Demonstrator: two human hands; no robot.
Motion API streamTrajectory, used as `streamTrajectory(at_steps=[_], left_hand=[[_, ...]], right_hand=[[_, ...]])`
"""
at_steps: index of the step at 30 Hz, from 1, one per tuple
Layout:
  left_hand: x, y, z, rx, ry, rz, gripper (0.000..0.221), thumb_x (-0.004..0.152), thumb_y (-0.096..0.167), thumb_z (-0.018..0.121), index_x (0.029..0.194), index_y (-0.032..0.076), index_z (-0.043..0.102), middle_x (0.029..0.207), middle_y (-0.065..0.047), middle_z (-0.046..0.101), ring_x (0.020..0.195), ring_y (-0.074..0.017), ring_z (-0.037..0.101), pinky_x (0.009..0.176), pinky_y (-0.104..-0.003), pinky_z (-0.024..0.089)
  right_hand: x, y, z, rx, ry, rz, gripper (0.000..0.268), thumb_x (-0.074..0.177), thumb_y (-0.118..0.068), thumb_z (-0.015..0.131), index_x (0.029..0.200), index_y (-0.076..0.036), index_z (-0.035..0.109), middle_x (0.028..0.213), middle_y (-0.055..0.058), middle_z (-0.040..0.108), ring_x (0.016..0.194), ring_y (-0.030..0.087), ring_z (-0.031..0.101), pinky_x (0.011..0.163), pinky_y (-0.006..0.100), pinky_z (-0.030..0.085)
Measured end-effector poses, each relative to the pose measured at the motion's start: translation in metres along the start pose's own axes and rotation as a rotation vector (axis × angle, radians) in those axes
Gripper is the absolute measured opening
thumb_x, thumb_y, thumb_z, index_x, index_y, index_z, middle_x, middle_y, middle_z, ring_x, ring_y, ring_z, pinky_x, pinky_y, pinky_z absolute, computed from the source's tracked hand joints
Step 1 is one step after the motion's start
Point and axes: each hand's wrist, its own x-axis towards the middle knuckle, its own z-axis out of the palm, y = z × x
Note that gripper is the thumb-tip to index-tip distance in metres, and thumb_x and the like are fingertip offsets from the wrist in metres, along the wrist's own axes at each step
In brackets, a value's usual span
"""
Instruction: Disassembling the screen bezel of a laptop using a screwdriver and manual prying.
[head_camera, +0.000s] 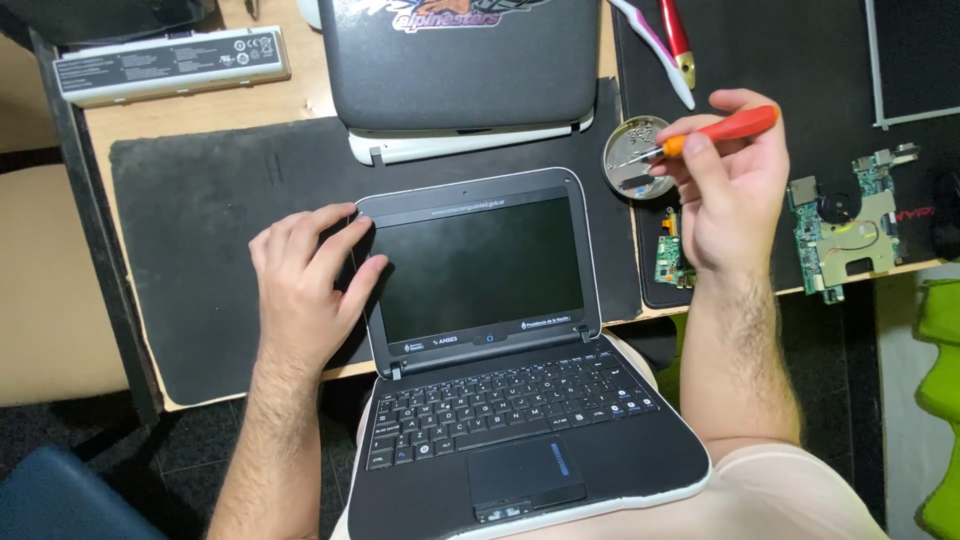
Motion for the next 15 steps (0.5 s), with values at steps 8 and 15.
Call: streamTrajectory(at_steps=[8,15], left_hand=[[0.007,0.049,-0.004,-0.386,0.085,-0.016,0.018,0.109,0.018,0.099,0.122,0.013,0.088,0.123,-0.003,0.089,0.117,-0.0298,0.080,0.112,-0.048,0.051],[0.008,0.060,0.008,-0.485,0.125,0.061,0.023,0.114,0.025,0.096,0.130,0.012,0.087,0.122,-0.002,0.088,0.113,-0.0293,0.075,0.103,-0.044,0.051]], right_hand=[[-0.034,-0.002,0.088,0.186,-0.396,0.253,0.057,0.119,-0.004,0.073,0.168,-0.010,0.044,0.128,0.030,0.080,0.110,0.037,0.084,0.094,0.039,0.074],[-0.048,-0.015,0.132,0.099,-0.597,0.219,0.052,0.120,-0.006,0.072,0.162,-0.007,0.041,0.128,0.031,0.081,0.108,0.036,0.084,0.103,0.042,0.074]])
